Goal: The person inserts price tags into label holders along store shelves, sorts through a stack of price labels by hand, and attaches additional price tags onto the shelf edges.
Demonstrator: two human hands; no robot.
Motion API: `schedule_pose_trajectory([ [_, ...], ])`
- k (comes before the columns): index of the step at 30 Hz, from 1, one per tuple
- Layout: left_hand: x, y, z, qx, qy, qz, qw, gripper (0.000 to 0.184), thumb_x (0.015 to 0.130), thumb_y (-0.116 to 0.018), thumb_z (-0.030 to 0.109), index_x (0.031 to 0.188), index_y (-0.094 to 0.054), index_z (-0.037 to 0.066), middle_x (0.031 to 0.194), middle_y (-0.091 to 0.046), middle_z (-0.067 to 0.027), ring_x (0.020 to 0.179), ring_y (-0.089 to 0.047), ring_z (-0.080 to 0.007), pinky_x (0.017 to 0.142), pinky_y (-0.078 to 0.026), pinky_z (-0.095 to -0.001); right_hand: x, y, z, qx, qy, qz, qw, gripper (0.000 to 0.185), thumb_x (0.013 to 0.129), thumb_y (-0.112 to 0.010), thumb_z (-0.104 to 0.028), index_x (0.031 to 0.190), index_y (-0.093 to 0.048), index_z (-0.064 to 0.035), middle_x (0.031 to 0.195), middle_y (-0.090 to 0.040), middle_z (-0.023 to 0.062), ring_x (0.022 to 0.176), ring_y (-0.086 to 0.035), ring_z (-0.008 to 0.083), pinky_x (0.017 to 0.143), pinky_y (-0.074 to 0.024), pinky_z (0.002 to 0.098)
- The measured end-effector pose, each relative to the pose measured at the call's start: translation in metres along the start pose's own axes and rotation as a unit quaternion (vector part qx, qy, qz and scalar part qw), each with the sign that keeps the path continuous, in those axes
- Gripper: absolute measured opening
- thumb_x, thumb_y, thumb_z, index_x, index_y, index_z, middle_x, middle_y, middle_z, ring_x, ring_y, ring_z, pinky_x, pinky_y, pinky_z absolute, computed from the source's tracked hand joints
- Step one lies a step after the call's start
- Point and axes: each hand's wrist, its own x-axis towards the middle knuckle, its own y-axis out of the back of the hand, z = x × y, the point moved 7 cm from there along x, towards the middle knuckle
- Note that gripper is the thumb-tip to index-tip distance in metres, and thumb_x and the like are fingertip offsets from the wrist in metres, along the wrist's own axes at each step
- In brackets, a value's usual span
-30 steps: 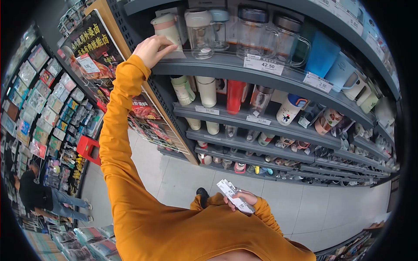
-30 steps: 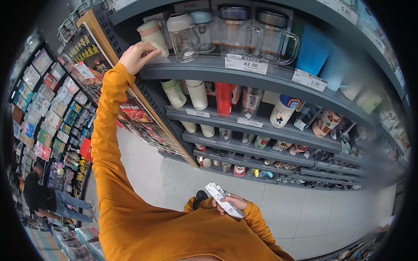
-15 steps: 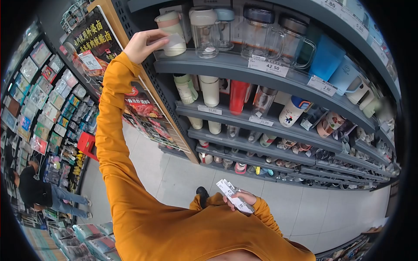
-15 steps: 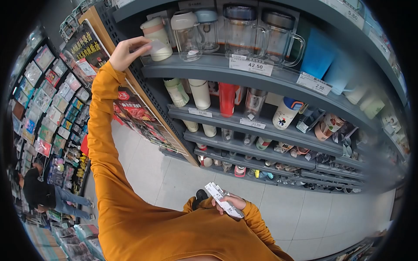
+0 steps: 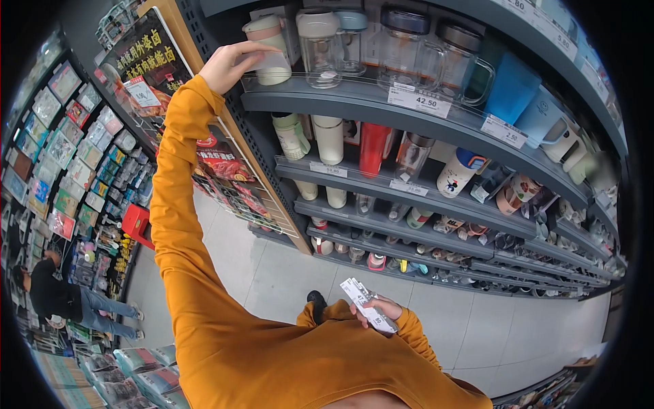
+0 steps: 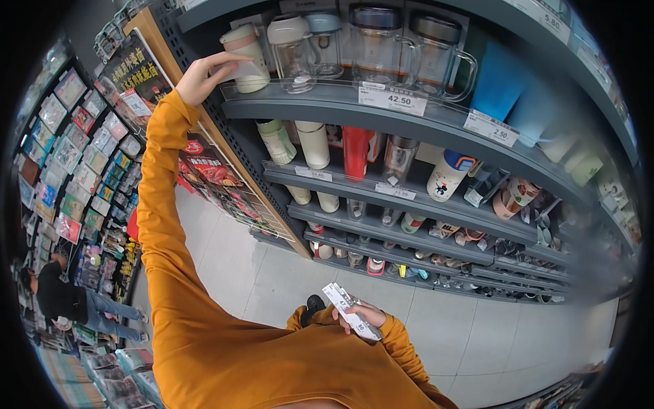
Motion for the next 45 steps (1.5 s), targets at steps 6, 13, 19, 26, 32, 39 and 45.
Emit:
schedule_pose_trajectory([
  [6,-0.001,-0.009,0.0,-0.014,0.014,-0.036,0.999,0.024,0.092,-0.05,0.011,0.112,-0.063,0.006,0.098,-0.067,-0.0127,0.09,-0.064,-0.0253,0.084,-0.049,-0.0328,0.0,-0.001,0.0,0.004,0.003,0.0,1.0,0.035,0.089,-0.045,-0.017,0.12,-0.042,-0.0018,0.102,-0.054,0.0121,0.072,-0.055,0.0177,0.062,-0.0501,0.032],
  [13,0.0,-0.017,0.002,-0.071,0.054,-0.063,0.994,0.025,0.093,-0.049,0.014,0.113,-0.062,0.004,0.098,-0.067,-0.0116,0.091,-0.062,-0.0198,0.086,-0.047,-0.0309,0.001,0.001,0.002,0.018,0.0,0.003,1.0,0.038,0.089,-0.046,-0.015,0.124,-0.039,-0.0025,0.102,-0.054,0.0124,0.072,-0.055,0.0174,0.06,-0.05,0.0314],
  [19,0.001,-0.027,0.0,-0.072,0.076,-0.059,0.993,0.026,0.094,-0.049,0.019,0.108,-0.062,0.002,0.095,-0.065,-0.0133,0.089,-0.062,-0.0218,0.084,-0.046,-0.0314,0.002,0.001,0.002,0.03,0.009,0.003,1.0,0.04,0.088,-0.047,-0.015,0.126,-0.037,-0.0036,0.102,-0.054,0.0128,0.07,-0.053,0.0168,0.059,-0.0496,0.0306],
  [26,-0.018,-0.029,0.004,0.007,0.073,0.02,0.997,0.029,0.093,-0.05,0.022,0.1,-0.06,-0.004,0.094,-0.062,-0.0172,0.09,-0.06,-0.034,0.081,-0.046,-0.0348,0.0,-0.001,0.001,0.032,0.016,0.001,0.999,0.04,0.088,-0.047,-0.015,0.126,-0.037,-0.0041,0.101,-0.054,0.0126,0.07,-0.053,0.0166,0.058,-0.0487,0.0303],
  [32,-0.03,-0.028,-0.01,0.013,0.103,0.075,0.992,0.029,0.094,-0.05,0.024,0.098,-0.061,-0.003,0.091,-0.061,-0.015,0.086,-0.058,-0.0348,0.078,-0.046,-0.035,0.001,-0.001,0.0,0.024,0.003,-0.002,1.0,0.04,0.089,-0.046,-0.015,0.126,-0.036,-0.004,0.102,-0.054,0.013,0.069,-0.053,0.0167,0.058,-0.0483,0.03],
  [39,-0.028,-0.009,0.049,0.136,0.023,0.211,0.968,0.021,0.092,-0.053,0.02,0.104,-0.062,0.006,0.093,-0.06,-0.0104,0.087,-0.058,-0.0304,0.077,-0.046,-0.035,-0.002,0.002,0.002,0.033,0.011,-0.002,0.999,0.05,0.088,-0.046,-0.014,0.134,-0.029,-0.0068,0.102,-0.054,0.0139,0.07,-0.054,0.0175,0.059,-0.0493,0.0303],
  [45,-0.003,-0.032,0.128,0.093,-0.033,0.216,0.971,0.016,0.087,-0.06,0.009,0.101,-0.064,0.004,0.099,-0.063,-0.0111,0.089,-0.062,-0.0274,0.079,-0.049,-0.0311,-0.01,-0.006,-0.011,0.057,0.055,-0.015,0.997,0.077,0.083,-0.047,-0.009,0.148,-0.006,-0.0211,0.108,-0.051,0.0155,0.075,-0.055,0.0207,0.068,-0.0532,0.0343],
])
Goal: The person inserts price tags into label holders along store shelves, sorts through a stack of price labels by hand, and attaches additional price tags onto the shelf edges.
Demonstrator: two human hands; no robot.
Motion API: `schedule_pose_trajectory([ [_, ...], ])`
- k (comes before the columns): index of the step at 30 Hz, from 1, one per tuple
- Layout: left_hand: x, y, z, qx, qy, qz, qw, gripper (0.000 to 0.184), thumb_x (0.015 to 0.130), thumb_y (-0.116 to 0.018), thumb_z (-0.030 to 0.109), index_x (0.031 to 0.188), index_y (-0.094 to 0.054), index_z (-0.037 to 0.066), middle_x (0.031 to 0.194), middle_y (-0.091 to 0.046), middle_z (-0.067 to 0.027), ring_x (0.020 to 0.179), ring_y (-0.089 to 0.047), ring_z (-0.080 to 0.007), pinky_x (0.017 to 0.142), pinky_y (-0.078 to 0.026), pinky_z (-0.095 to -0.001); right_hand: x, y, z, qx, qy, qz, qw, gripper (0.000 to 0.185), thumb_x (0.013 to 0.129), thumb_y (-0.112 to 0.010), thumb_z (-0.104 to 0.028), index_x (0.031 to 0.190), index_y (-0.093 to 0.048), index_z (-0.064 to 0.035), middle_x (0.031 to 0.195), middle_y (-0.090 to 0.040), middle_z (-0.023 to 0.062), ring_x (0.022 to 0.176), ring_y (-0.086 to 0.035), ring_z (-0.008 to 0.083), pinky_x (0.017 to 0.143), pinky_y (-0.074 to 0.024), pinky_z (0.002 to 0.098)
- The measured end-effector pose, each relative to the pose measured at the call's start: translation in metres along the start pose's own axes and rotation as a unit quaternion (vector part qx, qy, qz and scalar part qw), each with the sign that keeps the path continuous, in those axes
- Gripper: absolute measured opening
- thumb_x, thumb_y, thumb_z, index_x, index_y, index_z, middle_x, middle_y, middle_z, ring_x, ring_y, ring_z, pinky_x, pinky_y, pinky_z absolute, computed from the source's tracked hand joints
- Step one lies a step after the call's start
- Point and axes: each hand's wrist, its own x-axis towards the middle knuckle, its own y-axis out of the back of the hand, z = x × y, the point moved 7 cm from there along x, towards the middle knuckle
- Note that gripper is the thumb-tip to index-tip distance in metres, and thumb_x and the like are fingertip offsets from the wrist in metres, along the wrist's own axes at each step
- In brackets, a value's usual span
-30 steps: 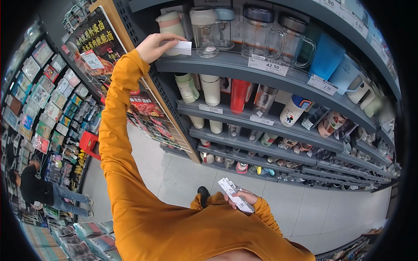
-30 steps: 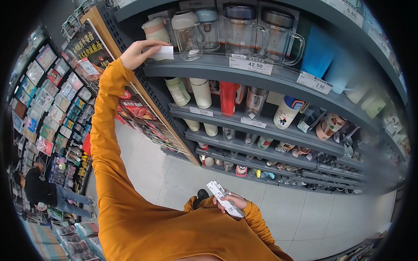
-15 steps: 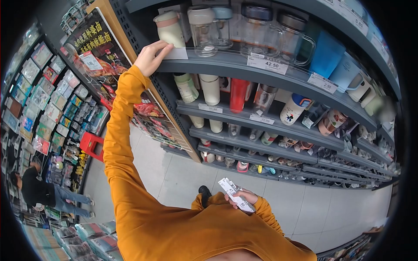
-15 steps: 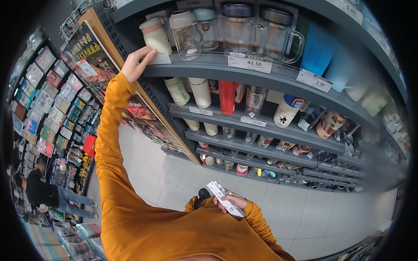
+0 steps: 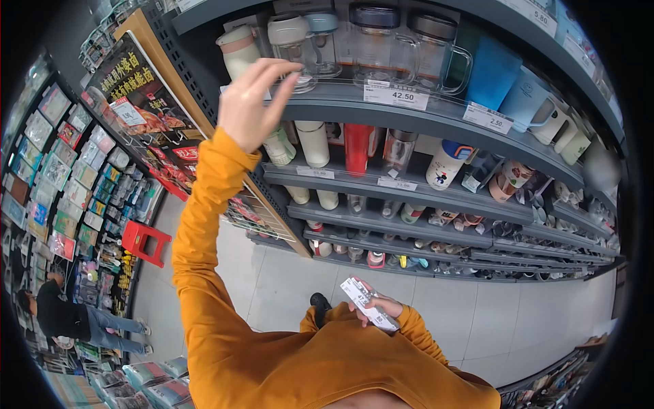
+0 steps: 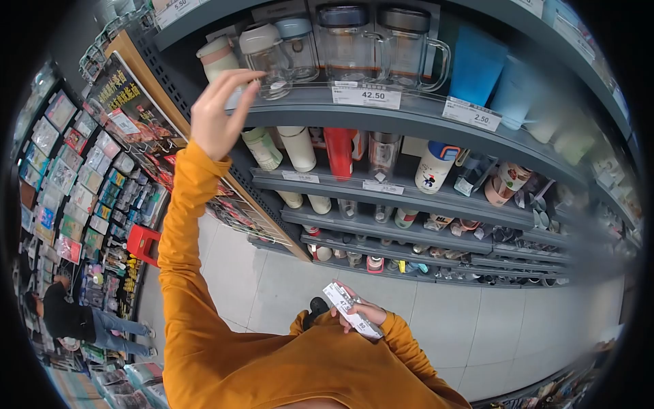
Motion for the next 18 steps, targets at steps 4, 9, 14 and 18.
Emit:
schedule_pose_trajectory([
  [4,0.014,-0.042,0.02,-0.066,-0.02,-0.028,0.997,0.018,0.086,-0.061,0.01,0.102,-0.064,0.004,0.101,-0.063,-0.0092,0.092,-0.062,-0.0272,0.08,-0.049,-0.0315,-0.005,-0.003,-0.004,0.016,0.005,-0.002,1.0,0.083,0.08,-0.048,-0.005,0.147,-0.005,-0.0283,0.111,-0.047,0.0161,0.081,-0.053,0.0232,0.077,-0.0545,0.0411],
  [9,0.027,-0.067,0.03,-0.106,0.005,-0.039,0.994,0.019,0.087,-0.06,0.012,0.104,-0.063,0.004,0.102,-0.063,-0.0091,0.094,-0.061,-0.0284,0.081,-0.049,-0.0324,-0.022,0.013,0.001,0.069,0.034,0.02,0.997,0.087,0.078,-0.047,-0.002,0.147,-0.004,-0.0325,0.107,-0.045,0.0139,0.083,-0.052,0.024,0.081,-0.0538,0.0459],
  [14,0.03,-0.09,0.035,-0.106,0.033,-0.106,0.988,0.02,0.086,-0.062,0.015,0.101,-0.064,0.003,0.099,-0.064,-0.0092,0.09,-0.062,-0.029,0.08,-0.049,-0.0316,-0.034,0.016,0.003,0.092,0.031,0.034,0.995,0.087,0.078,-0.046,0.0,0.147,-0.005,-0.0329,0.101,-0.044,0.0128,0.08,-0.05,0.0232,0.081,-0.0533,0.0473],
  [18,0.032,-0.108,0.017,-0.168,0.067,-0.133,0.975,0.021,0.086,-0.063,0.019,0.095,-0.066,0.0,0.089,-0.068,-0.0105,0.084,-0.065,-0.0224,0.078,-0.049,-0.029,-0.041,0.019,0.002,0.092,0.029,0.026,0.995,0.078,0.085,-0.045,-0.006,0.148,-0.007,-0.0323,0.093,-0.045,0.0108,0.076,-0.05,0.0213,0.08,-0.0535,0.0465],
])
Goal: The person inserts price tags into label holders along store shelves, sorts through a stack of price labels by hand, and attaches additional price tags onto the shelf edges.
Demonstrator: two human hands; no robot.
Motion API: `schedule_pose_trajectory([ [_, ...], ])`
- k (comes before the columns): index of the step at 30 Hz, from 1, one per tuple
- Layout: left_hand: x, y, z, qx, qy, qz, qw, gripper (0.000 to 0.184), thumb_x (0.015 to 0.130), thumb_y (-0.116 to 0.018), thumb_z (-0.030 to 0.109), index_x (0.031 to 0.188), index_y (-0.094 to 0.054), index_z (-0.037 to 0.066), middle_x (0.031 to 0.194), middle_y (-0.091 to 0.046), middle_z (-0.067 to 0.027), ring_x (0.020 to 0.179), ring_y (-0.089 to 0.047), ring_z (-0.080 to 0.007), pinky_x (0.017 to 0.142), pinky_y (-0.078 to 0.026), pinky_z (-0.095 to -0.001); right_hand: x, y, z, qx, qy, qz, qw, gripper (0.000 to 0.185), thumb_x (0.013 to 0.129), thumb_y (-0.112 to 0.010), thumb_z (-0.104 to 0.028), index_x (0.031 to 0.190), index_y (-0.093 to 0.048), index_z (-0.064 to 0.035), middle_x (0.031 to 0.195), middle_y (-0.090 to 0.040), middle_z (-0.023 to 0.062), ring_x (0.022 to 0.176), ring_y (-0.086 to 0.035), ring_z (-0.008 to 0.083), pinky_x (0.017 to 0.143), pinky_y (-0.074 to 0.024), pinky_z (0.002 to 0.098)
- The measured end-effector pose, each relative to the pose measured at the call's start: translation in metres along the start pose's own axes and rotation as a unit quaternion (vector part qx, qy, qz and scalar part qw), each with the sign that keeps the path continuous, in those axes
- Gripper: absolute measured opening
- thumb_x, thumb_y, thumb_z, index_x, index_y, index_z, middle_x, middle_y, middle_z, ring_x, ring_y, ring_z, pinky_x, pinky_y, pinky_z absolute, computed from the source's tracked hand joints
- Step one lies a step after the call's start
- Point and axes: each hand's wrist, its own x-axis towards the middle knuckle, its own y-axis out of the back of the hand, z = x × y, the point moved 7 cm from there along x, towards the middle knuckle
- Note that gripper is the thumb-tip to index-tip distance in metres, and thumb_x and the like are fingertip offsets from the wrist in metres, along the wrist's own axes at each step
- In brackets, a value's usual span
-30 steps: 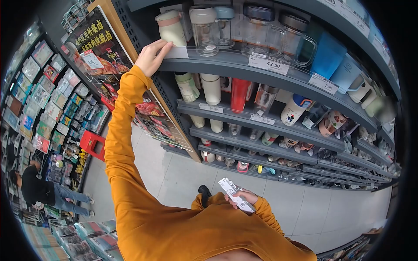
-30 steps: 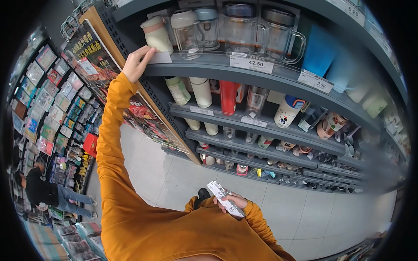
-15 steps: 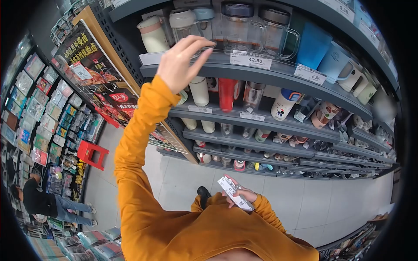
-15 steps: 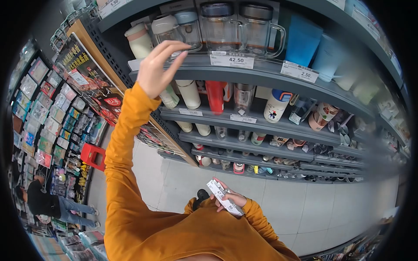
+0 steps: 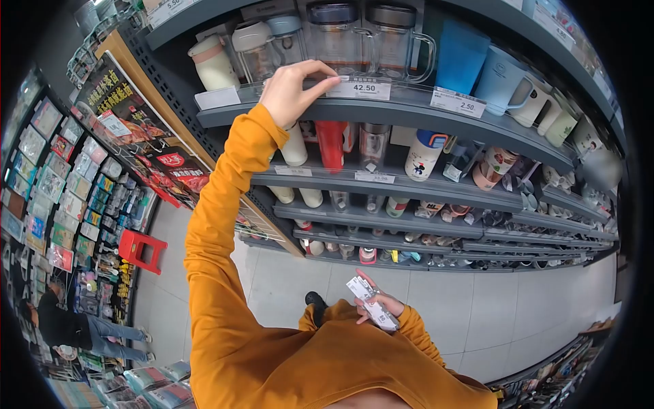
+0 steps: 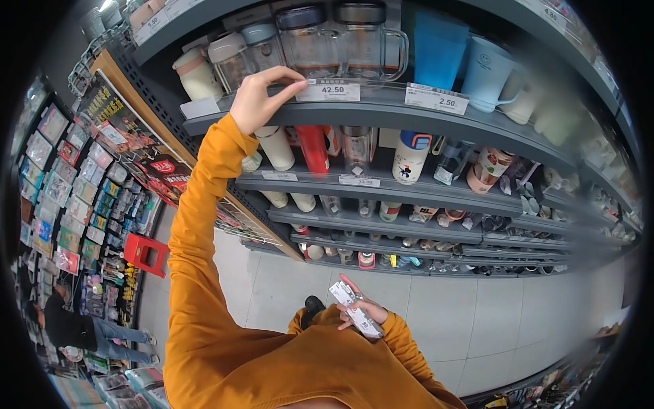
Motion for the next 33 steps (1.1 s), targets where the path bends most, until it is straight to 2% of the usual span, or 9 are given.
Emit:
schedule_pose_trajectory([
  [8,0.01,0.0,-0.013,-0.098,0.067,-0.05,0.992,0.023,0.086,-0.066,0.019,0.093,-0.068,-0.003,0.085,-0.068,-0.006,0.079,-0.06,-0.0096,0.077,-0.048,-0.0236,-0.012,0.0,-0.005,-0.005,-0.027,-0.004,1.0,0.066,0.092,-0.044,-0.015,0.147,-0.01,-0.0299,0.082,-0.044,0.0086,0.072,-0.05,0.0189,0.076,-0.0532,0.043],
  [15,0.001,0.019,0.013,-0.208,0.071,0.029,0.975,0.021,0.087,-0.064,0.016,0.096,-0.067,-0.003,0.086,-0.069,-0.0059,0.082,-0.06,-0.0079,0.076,-0.047,-0.0216,-0.03,0.014,-0.012,-0.044,0.021,0.026,0.998,0.071,0.086,-0.044,-0.008,0.147,-0.012,-0.0264,0.1,-0.05,0.0131,0.083,-0.055,0.0227,0.078,-0.0536,0.0442],
  [18,-0.048,0.0,0.071,-0.283,0.089,-0.134,0.946,0.014,0.081,-0.067,0.011,0.089,-0.068,0.0,0.087,-0.067,-0.0053,0.079,-0.061,-0.0102,0.073,-0.048,-0.0246,-0.039,0.018,-0.015,-0.047,0.048,0.035,0.997,0.068,0.085,-0.044,-0.007,0.145,-0.017,-0.0219,0.109,-0.05,0.0144,0.088,-0.057,0.0242,0.079,-0.0539,0.044],
  [23,-0.171,-0.134,0.146,-0.307,-0.057,-0.431,0.847,0.012,0.082,-0.067,0.015,0.089,-0.068,0.006,0.086,-0.066,-0.0086,0.079,-0.062,-0.026,0.071,-0.05,-0.0332,-0.046,0.037,-0.01,0.013,0.016,0.074,0.997,0.055,0.087,-0.045,-0.01,0.139,-0.026,-0.0155,0.111,-0.051,0.0136,0.092,-0.058,0.0257,0.077,-0.0542,0.0454],
  [27,-0.239,-0.213,0.156,-0.272,-0.042,-0.489,0.828,0.017,0.088,-0.059,0.023,0.093,-0.064,0.007,0.087,-0.064,-0.0074,0.083,-0.061,-0.0273,0.069,-0.049,-0.0359,-0.049,0.032,-0.002,0.082,-0.001,-0.02,0.996,0.042,0.096,-0.042,-0.03,0.132,-0.033,-0.0106,0.109,-0.053,0.0099,0.092,-0.06,0.0226,0.077,-0.0543,0.04],
  [28,-0.246,-0.222,0.159,-0.26,-0.045,-0.484,0.834,0.018,0.088,-0.058,0.024,0.094,-0.064,0.008,0.088,-0.064,-0.0074,0.084,-0.061,-0.0274,0.069,-0.049,-0.0362,-0.052,0.035,0.001,0.065,-0.022,0.038,0.997,0.04,0.095,-0.044,-0.036,0.123,-0.043,-0.0061,0.107,-0.055,0.0137,0.086,-0.061,0.0258,0.071,-0.0562,0.0415],
  [31,-0.261,-0.238,0.165,-0.259,-0.034,-0.494,0.829,0.022,0.088,-0.058,0.028,0.096,-0.063,0.008,0.093,-0.063,-0.0079,0.086,-0.061,-0.0278,0.071,-0.05,-0.0365,-0.054,0.044,0.007,-0.183,-0.063,0.011,0.981,0.041,0.094,-0.048,-0.032,0.124,-0.042,-0.0048,0.102,-0.055,0.013,0.081,-0.06,0.0213,0.064,-0.0544,0.0357],
  [32,-0.262,-0.241,0.164,-0.266,-0.021,-0.495,0.827,0.022,0.088,-0.059,0.028,0.096,-0.063,0.008,0.094,-0.063,-0.008,0.086,-0.061,-0.0279,0.071,-0.05,-0.0365,-0.054,0.048,0.015,-0.169,-0.131,-0.025,0.976,0.045,0.091,-0.051,-0.022,0.131,-0.037,-0.0072,0.099,-0.052,0.0115,0.077,-0.058,0.0186,0.06,-0.0513,0.0326],
  [33,-0.259,-0.243,0.163,-0.273,-0.01,-0.495,0.825,0.022,0.087,-0.059,0.028,0.096,-0.063,0.008,0.095,-0.062,-0.008,0.086,-0.061,-0.028,0.072,-0.05,-0.0364,-0.057,0.041,0.009,-0.133,-0.097,-0.016,0.986,0.046,0.09,-0.05,-0.019,0.133,-0.036,-0.0085,0.098,-0.052,0.011,0.078,-0.058,0.0182,0.061,-0.0514,0.0319],
])
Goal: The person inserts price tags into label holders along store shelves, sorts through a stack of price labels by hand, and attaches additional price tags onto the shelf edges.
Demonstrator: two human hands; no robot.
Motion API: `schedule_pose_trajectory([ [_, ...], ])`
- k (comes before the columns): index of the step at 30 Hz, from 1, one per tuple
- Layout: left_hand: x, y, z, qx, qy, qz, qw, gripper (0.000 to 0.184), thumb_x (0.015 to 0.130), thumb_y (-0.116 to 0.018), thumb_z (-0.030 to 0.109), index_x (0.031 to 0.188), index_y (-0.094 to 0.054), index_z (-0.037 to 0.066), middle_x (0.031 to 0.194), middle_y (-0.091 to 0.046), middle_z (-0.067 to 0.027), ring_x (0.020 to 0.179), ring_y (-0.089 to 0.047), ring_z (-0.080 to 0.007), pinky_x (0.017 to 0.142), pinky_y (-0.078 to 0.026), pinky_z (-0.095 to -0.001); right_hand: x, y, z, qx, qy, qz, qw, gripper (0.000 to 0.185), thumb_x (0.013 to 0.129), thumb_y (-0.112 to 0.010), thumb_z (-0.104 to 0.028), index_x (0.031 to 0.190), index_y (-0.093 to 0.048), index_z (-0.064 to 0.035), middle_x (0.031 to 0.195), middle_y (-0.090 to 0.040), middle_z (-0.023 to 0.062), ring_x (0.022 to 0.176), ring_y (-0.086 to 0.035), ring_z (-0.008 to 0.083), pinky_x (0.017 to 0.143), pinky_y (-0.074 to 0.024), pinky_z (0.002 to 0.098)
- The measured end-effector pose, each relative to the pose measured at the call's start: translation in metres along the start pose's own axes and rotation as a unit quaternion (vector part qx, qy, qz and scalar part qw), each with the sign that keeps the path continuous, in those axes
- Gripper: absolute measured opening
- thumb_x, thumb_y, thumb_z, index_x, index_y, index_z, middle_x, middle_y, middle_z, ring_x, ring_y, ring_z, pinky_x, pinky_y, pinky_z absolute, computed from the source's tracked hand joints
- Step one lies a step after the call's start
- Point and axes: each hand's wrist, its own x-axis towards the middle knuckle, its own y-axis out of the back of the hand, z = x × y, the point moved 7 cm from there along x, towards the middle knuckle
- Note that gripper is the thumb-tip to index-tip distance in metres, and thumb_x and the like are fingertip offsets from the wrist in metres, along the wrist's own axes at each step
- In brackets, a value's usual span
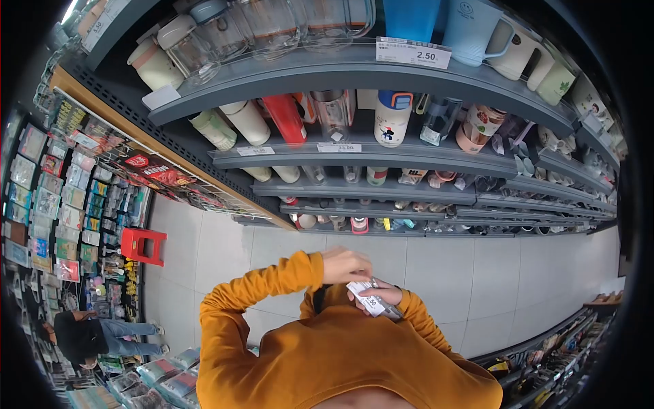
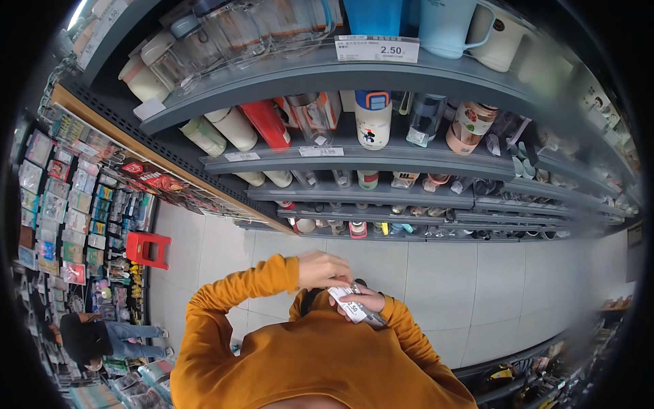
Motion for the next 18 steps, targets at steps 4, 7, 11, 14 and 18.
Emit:
schedule_pose_trajectory([
  [4,-0.007,0.119,-0.005,0.147,0.014,0.332,0.932,0.018,0.081,-0.064,0.016,0.097,-0.062,0.007,0.095,-0.06,-0.0096,0.085,-0.061,-0.0288,0.074,-0.051,-0.0356,-0.011,-0.015,-0.017,0.089,0.072,0.039,0.993,0.056,0.084,-0.047,-0.01,0.138,-0.032,-0.0101,0.093,-0.05,0.0089,0.076,-0.057,0.0177,0.064,-0.0523,0.0314],
  [7,-0.008,0.176,-0.016,0.354,0.021,0.444,0.823,0.02,0.081,-0.063,0.01,0.1,-0.061,0.006,0.087,-0.057,-0.0066,0.077,-0.058,-0.0247,0.066,-0.048,-0.0358,-0.013,-0.008,-0.011,0.09,0.064,0.049,0.993,0.054,0.086,-0.047,-0.012,0.137,-0.032,-0.0103,0.093,-0.051,0.0082,0.075,-0.058,0.0176,0.064,-0.053,0.0321],
  [11,0.007,0.198,-0.036,0.484,0.037,0.422,0.766,0.02,0.084,-0.062,0.018,0.1,-0.062,0.007,0.09,-0.057,-0.0038,0.078,-0.057,-0.0218,0.068,-0.047,-0.0331,-0.023,-0.014,-0.016,0.084,0.062,0.079,0.991,0.052,0.087,-0.047,-0.014,0.137,-0.034,-0.01,0.093,-0.051,0.0073,0.075,-0.058,0.0166,0.064,-0.0529,0.0315],
  [14,0.013,0.19,-0.064,0.443,0.038,0.38,0.811,0.017,0.084,-0.062,0.02,0.095,-0.063,0.007,0.092,-0.058,-0.0025,0.081,-0.06,-0.0208,0.07,-0.049,-0.0328,-0.027,-0.006,-0.007,0.1,0.088,0.088,0.987,0.051,0.087,-0.047,-0.014,0.136,-0.035,-0.0095,0.094,-0.051,0.0069,0.075,-0.058,0.0161,0.064,-0.0529,0.031],
  [18,0.011,0.2,-0.068,0.331,0.09,0.389,0.855,0.015,0.085,-0.061,0.02,0.092,-0.064,0.007,0.09,-0.061,-0.0045,0.08,-0.062,-0.0262,0.067,-0.05,-0.0343,-0.029,-0.006,-0.005,0.121,0.103,0.088,0.983,0.051,0.087,-0.047,-0.014,0.136,-0.035,-0.0084,0.095,-0.052,0.0068,0.075,-0.057,0.016,0.064,-0.0531,0.0305],
])
